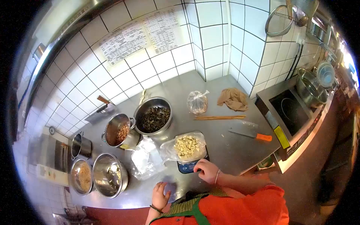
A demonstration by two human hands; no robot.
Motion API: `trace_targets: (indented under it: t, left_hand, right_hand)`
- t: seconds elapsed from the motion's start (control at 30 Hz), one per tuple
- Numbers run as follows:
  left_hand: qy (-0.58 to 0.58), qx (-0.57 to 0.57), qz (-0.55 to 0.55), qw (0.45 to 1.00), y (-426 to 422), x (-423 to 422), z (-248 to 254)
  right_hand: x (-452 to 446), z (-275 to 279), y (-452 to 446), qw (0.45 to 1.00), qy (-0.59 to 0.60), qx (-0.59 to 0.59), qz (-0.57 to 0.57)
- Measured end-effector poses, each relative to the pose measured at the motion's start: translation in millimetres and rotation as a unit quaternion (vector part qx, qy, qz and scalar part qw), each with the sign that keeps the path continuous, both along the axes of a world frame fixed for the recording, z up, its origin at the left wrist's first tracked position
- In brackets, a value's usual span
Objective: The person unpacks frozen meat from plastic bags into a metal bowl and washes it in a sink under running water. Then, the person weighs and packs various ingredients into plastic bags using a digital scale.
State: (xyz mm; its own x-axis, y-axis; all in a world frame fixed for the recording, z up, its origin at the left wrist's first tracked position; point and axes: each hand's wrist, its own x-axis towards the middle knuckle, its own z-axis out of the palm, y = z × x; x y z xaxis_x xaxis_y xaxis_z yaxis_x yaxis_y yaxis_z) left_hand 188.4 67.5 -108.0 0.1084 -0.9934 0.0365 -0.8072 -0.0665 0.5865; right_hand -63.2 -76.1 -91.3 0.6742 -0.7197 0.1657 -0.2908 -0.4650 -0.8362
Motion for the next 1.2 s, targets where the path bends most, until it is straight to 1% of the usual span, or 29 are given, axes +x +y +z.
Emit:
trace_targets:
  t: [0.03, 0.1, 0.17, 0.2, 0.23, 0.27, 0.3, 0.33, 0.37, 0.4, 0.43, 0.5, 0.53, 0.57, 0.6, 0.63, 0.67, 0.7, 0.73, 0.77, 0.8, 0.87, 0.93, 1.0, 1.03, 1.07, 1.13, 1.17, 1.2]
  left_hand:
    - [-0.004, 0.004, -0.002, 1.0, 2.4, 1.2, 1.3]
    - [-0.006, 0.002, -0.001, 1.0, 4.3, 4.1, 0.3]
    - [-0.038, 0.017, -0.03, 0.999, 11.3, 13.2, -2.7]
    - [-0.039, 0.014, -0.027, 0.999, 15.7, 16.9, 0.9]
    - [0.06, 0.084, -0.03, 0.994, 23.0, 19.9, 6.6]
    - [0.159, 0.153, -0.033, 0.975, 30.6, 24.3, 8.6]
    - [0.307, 0.231, -0.025, 0.923, 41.9, 32.6, 3.1]
    - [0.31, 0.229, -0.012, 0.923, 46.5, 37.5, 2.9]
    - [0.316, 0.295, -0.012, 0.902, 53.5, 42.2, 4.2]
    - [0.322, 0.361, -0.014, 0.875, 63.5, 45.8, 1.9]
    - [0.293, 0.344, -0.041, 0.891, 72.7, 49.5, -9.6]
    - [0.289, 0.335, -0.053, 0.895, 81.9, 55.9, -35.4]
    - [0.281, 0.326, -0.066, 0.9, 81.2, 55.0, -33.5]
    - [0.282, 0.33, -0.071, 0.898, 80.1, 54.2, -29.6]
    - [0.252, 0.313, -0.049, 0.915, 66.7, 47.7, -5.6]
    - [0.222, 0.294, -0.025, 0.929, 55.1, 45.7, 9.8]
    - [0.224, 0.295, -0.024, 0.929, 49.3, 48.2, 11.8]
    - [0.239, 0.257, -0.014, 0.936, 45.8, 51.2, 11.2]
    - [0.253, 0.218, -0.001, 0.943, 43.0, 54.5, 11.3]
    - [0.24, 0.186, 0.018, 0.952, 39.4, 55.5, 13.5]
    - [0.244, 0.184, 0.028, 0.952, 38.9, 58.6, 11.1]
    - [0.203, 0.141, 0.032, 0.968, 37.3, 67.2, 0.1]
    - [0.18, 0.119, 0.024, 0.976, 35.6, 69.3, -1.4]
    - [0.155, 0.112, 0.002, 0.982, 32.4, 68.0, 3.0]
    - [0.162, 0.09, -0.001, 0.983, 34.0, 67.4, 1.3]
    - [0.182, 0.105, 0.009, 0.978, 33.8, 65.9, 8.9]
    - [0.217, 0.118, 0.046, 0.968, 40.8, 64.4, 11.2]
    - [0.262, 0.128, 0.069, 0.954, 50.2, 65.2, -1.1]
    - [0.293, 0.131, 0.096, 0.942, 57.9, 65.5, -9.1]
  right_hand:
    - [0.6, 0.1, -0.2, 1.0, -0.019, -0.019, 0.017]
    - [2.3, 12.3, 3.0, 0.999, -0.016, -0.029, 0.035]
    - [2.4, 17.3, 4.2, 0.998, -0.014, -0.04, 0.052]
    - [-1.9, 15.1, 6.3, 0.995, 0.033, 0.015, 0.097]
    - [-7.4, 11.1, 10.0, 0.984, 0.081, 0.072, 0.14]
    - [-13.9, 3.4, 14.2, 0.984, 0.081, 0.072, 0.141]
    - [-21.5, -6.7, 17.7, 0.982, 0.107, 0.046, 0.149]
    - [-24.9, -11.3, 18.5, 0.977, 0.131, 0.021, 0.166]
    - [-27.6, -13.3, 18.1, 0.973, 0.131, 0.023, 0.187]
    - [-30.1, -10.8, 18.7, 0.98, 0.141, 0.056, 0.132]
    - [-30.5, -7.5, 19.4, 0.982, 0.154, 0.087, 0.065]
    - [-28.4, 2.0, 15.4, 0.984, 0.149, 0.082, 0.051]
    - [-26.9, 7.2, 13.6, 0.987, 0.141, 0.075, 0.036]
    - [-22.5, 13.2, 10.2, 0.986, 0.146, 0.058, 0.056]
    - [-17.1, 21.4, 6.9, 0.986, 0.147, 0.059, 0.052]
    - [-11.4, 31.9, 4.7, 0.991, 0.105, 0.042, 0.072]
    - [-5.6, 43.7, 1.7, 0.993, 0.064, 0.023, 0.095]
    - [1.8, 56.0, -3.8, 0.992, 0.046, -0.018, 0.113]
    - [9.9, 65.6, -12.4, 0.991, 0.047, -0.018, 0.122]
    - [18.2, 74.5, -22.4, 0.991, 0.049, -0.057, 0.109]
    - [27.7, 82.2, -34.0, 0.99, 0.051, -0.096, 0.095]
    - [57.6, 81.1, -69.3, 0.979, 0.048, -0.192, 0.054]
    - [104.1, 83.7, -119.4, 0.997, 0.036, -0.053, 0.04]
    - [149.5, 73.4, -165.0, 0.993, 0.084, -0.076, 0.028]
    - [170.7, 57.1, -185.4, 0.988, 0.116, -0.098, 0.012]
    - [190.2, 39.7, -202.3, 0.981, 0.149, -0.121, -0.002]
    - [223.4, 18.2, -224.3, 0.959, 0.268, -0.079, -0.038]
    - [238.0, 3.0, -234.4, 0.949, 0.307, -0.051, -0.053]
    - [248.8, 0.0, -238.6, 0.943, 0.327, -0.011, -0.064]
